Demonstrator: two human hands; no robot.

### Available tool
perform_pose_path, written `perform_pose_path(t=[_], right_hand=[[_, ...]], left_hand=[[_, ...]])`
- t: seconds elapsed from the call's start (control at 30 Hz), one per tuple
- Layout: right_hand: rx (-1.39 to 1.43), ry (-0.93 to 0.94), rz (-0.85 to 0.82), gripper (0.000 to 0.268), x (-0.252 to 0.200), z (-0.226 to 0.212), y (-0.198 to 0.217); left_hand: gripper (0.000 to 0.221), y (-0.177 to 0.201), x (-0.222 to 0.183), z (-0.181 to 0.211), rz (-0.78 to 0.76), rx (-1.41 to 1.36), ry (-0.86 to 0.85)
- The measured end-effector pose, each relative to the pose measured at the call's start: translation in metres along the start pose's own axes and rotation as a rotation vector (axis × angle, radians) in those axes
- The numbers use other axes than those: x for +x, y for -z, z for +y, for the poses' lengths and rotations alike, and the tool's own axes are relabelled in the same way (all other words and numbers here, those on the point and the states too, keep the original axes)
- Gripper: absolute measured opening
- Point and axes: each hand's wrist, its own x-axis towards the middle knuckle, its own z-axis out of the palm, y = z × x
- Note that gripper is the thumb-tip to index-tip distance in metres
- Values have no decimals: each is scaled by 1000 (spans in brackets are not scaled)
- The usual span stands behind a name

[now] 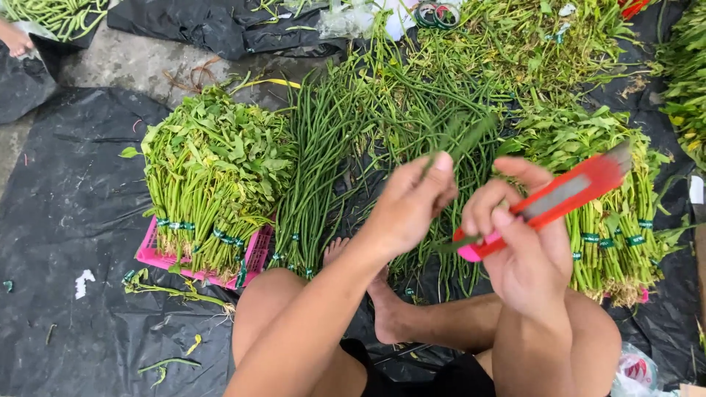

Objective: Bundling long green vegetables using green tape and a utility knife

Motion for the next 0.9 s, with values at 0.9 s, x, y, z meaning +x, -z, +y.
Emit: perform_pose_path(t=[0.9], right_hand=[[-582, -69, 70, 16, 38, 26, 50]], left_hand=[[48, -7, -2, 13, 34, 81, 64]])
